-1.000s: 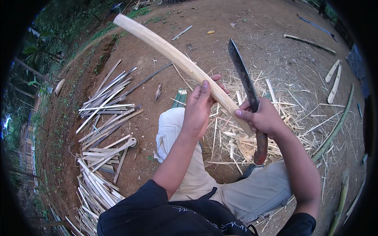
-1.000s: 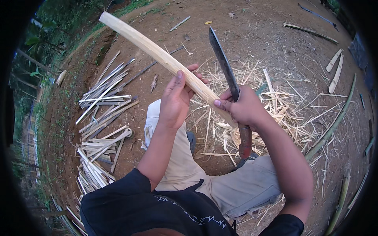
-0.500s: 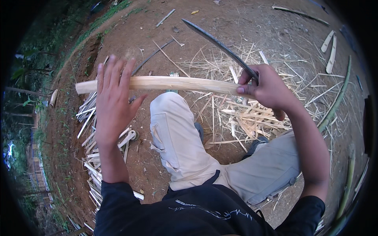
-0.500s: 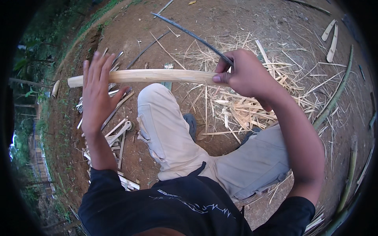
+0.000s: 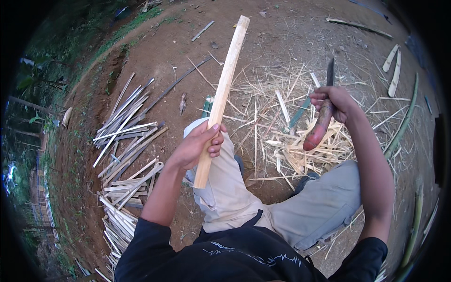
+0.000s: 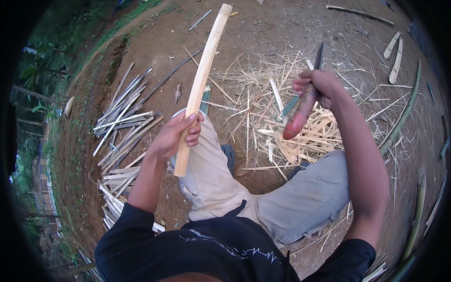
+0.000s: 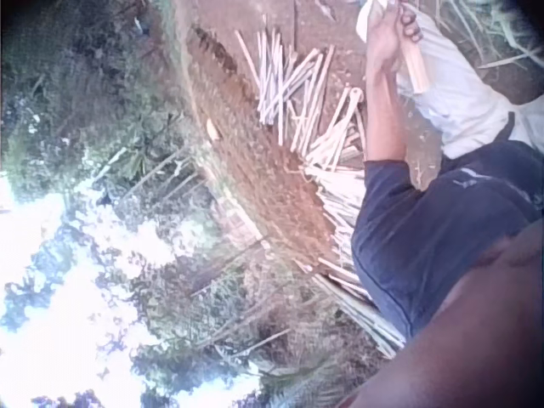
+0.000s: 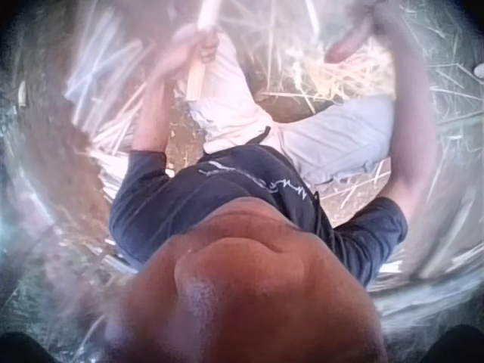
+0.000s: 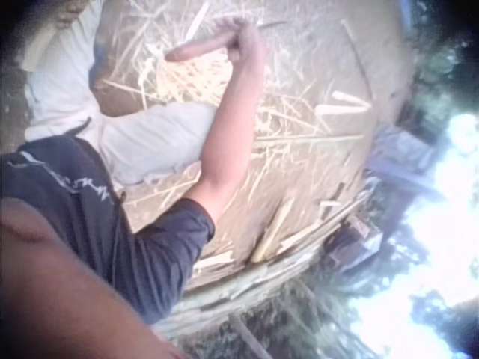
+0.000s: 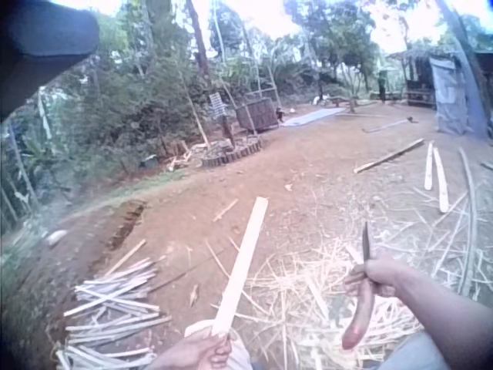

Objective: The person sits on the ground and uses a machete to shave the outer green layer off a long bamboo strip. They hold the strip in their left hand and repeatedly strike it with the machete in their right hand to remove the skin and smooth the surface.

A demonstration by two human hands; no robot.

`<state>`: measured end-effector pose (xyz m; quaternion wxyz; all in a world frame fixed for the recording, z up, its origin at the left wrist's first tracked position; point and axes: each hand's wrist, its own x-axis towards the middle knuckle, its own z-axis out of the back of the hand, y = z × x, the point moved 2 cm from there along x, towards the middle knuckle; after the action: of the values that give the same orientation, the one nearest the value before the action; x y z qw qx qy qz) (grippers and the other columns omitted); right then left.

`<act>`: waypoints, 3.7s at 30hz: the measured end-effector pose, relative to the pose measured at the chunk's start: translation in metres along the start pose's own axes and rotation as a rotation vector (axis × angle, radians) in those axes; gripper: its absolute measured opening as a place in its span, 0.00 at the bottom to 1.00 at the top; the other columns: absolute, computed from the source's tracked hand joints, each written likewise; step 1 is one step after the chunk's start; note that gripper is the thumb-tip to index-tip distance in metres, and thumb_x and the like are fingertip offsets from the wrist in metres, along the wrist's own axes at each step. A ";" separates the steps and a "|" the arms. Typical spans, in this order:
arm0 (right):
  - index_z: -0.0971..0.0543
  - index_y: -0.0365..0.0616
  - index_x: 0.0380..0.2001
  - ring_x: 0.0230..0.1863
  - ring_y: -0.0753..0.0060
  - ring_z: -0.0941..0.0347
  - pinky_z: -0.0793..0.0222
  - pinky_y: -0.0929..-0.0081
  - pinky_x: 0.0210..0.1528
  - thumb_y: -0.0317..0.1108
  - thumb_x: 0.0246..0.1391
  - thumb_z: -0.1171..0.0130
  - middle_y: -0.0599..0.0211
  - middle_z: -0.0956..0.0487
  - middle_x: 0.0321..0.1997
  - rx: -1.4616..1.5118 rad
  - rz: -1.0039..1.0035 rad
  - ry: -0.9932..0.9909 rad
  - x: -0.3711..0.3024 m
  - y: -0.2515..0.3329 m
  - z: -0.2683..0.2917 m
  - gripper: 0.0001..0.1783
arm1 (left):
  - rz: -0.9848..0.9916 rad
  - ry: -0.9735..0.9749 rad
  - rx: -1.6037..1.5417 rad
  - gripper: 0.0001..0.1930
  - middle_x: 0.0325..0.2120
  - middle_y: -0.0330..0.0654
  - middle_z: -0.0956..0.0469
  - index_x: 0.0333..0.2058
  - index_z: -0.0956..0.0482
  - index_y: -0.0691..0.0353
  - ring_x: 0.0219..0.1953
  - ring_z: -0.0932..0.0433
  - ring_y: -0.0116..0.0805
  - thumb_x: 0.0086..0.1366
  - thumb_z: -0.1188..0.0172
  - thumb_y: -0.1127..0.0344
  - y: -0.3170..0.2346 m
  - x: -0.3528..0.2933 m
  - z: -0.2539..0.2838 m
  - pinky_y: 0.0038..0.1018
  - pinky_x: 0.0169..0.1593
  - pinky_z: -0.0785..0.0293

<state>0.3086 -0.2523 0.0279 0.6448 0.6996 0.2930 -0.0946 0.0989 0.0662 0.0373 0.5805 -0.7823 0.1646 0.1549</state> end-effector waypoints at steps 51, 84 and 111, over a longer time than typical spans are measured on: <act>0.24 0.45 0.23 0.20 0.58 0.22 0.27 0.58 0.30 0.34 0.50 0.46 0.62 0.22 0.20 -1.536 1.063 -0.531 -0.042 0.028 -0.031 0.06 | 0.094 0.285 -0.207 0.12 0.17 0.29 0.48 0.38 0.38 0.56 0.13 0.53 0.16 0.76 0.61 0.55 0.022 -0.020 -0.132 0.16 0.14 0.55; 0.28 0.42 0.26 0.11 0.83 0.42 0.41 0.77 0.15 0.40 0.56 0.41 0.81 0.40 0.12 0.105 0.377 0.036 -0.054 0.039 -0.022 0.14 | 0.084 0.462 -0.157 0.14 0.26 0.40 0.33 0.43 0.35 0.63 0.19 0.34 0.22 0.75 0.60 0.57 0.081 -0.040 -0.083 0.18 0.19 0.37; 0.27 0.40 0.22 0.17 0.63 0.28 0.31 0.63 0.23 0.39 0.54 0.40 0.64 0.27 0.16 -1.020 0.854 -0.162 -0.070 0.023 -0.054 0.15 | -0.014 0.165 -0.033 0.17 0.18 0.31 0.43 0.33 0.39 0.58 0.13 0.44 0.19 0.75 0.62 0.50 0.044 -0.002 -0.128 0.17 0.17 0.40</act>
<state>0.2507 -0.2204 0.0917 0.8954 0.3526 -0.0509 0.2672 0.0844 -0.0684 0.0365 0.5530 -0.8030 0.2035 0.0887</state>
